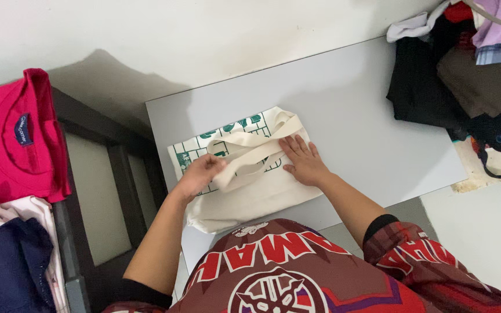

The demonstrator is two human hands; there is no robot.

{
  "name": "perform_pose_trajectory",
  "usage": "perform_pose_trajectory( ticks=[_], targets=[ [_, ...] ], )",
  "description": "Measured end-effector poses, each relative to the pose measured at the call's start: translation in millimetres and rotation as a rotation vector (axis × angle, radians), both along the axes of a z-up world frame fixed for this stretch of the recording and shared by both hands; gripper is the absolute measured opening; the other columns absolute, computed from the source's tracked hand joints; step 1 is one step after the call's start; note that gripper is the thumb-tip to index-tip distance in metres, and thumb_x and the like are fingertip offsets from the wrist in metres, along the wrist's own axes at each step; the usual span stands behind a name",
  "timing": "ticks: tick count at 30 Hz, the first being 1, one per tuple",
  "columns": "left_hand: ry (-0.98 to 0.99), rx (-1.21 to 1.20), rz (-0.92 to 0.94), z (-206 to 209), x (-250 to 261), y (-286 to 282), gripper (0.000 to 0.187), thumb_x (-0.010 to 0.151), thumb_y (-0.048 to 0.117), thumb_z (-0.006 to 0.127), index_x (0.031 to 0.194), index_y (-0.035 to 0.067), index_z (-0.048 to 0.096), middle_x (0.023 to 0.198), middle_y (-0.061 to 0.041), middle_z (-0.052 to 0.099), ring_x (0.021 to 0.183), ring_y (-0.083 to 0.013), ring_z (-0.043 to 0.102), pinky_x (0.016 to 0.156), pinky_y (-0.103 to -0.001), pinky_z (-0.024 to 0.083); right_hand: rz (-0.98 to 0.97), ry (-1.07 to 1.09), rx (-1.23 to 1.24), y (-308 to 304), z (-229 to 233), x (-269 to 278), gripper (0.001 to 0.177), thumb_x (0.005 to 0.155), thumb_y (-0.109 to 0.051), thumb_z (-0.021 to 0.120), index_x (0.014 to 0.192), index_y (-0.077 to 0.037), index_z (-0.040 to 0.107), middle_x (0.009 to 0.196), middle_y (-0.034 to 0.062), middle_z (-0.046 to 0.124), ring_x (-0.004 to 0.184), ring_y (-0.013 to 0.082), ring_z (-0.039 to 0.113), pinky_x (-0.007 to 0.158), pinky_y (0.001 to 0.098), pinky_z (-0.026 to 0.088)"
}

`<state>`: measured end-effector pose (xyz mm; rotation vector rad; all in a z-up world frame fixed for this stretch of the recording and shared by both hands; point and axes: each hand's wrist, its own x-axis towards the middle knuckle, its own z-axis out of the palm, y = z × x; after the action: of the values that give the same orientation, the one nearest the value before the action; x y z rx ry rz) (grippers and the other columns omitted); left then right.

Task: The person picks up and folds a tote bag and a shirt by hand on a white table.

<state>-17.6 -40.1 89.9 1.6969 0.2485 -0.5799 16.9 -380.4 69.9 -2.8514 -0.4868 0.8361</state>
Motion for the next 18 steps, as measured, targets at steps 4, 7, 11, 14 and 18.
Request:
perform_pose_trajectory(
  ticks=[4,7,11,14,18],
  targets=[
    [0.134,0.194,-0.223,19,-5,-1,0.044,0.081,0.032,0.082,0.113,0.010,0.063,0.105,-0.010,0.074,0.098,-0.0199,0.069,0.092,-0.035,0.052,0.012,-0.004,0.013,-1,3,-1,0.076,0.103,-0.046,0.042,0.164,-0.031,-0.001,0.172,-0.0050,-0.007,0.158,0.0194,-0.009,0.127,0.0480,-0.002],
    [0.184,0.365,-0.243,28,-5,-5,0.049,0.085,0.044,0.074,0.121,0.011,0.068,0.108,-0.013,0.077,0.100,-0.0246,0.074,0.093,-0.039,0.054,0.006,0.013,-0.010,1,6,0,0.076,0.103,-0.046,0.042,0.164,-0.032,-0.002,0.172,-0.0054,-0.007,0.158,0.0189,-0.009,0.127,0.0475,-0.003],
    [0.110,0.704,-0.288,36,-4,2,0.056,0.094,0.059,0.062,0.113,0.008,0.079,0.105,-0.015,0.080,0.100,-0.0288,0.074,0.096,-0.042,0.054,-0.006,0.017,0.006,2,7,0,0.076,0.102,-0.046,0.043,0.163,-0.033,-0.001,0.173,-0.0059,-0.007,0.158,0.0182,-0.008,0.127,0.0473,-0.003],
    [0.208,0.793,-0.352,22,-4,-11,0.052,0.089,0.055,0.068,0.121,0.014,0.072,0.115,-0.008,0.073,0.107,-0.0270,0.070,0.100,-0.045,0.051,-0.004,0.002,0.025,1,8,-1,0.076,0.102,-0.044,0.044,0.163,-0.032,0.001,0.173,-0.0051,-0.006,0.158,0.0190,-0.007,0.127,0.0477,-0.002],
    [-0.056,0.905,-0.323,11,-15,-22,0.059,0.079,0.048,0.078,0.120,0.007,0.067,0.120,-0.016,0.068,0.111,-0.0335,0.066,0.097,-0.047,0.054,0.003,-0.005,0.022,2,7,-1,0.076,0.102,-0.044,0.045,0.164,-0.030,0.002,0.173,-0.0039,-0.006,0.158,0.0210,-0.007,0.126,0.0486,-0.002]
  ],
)
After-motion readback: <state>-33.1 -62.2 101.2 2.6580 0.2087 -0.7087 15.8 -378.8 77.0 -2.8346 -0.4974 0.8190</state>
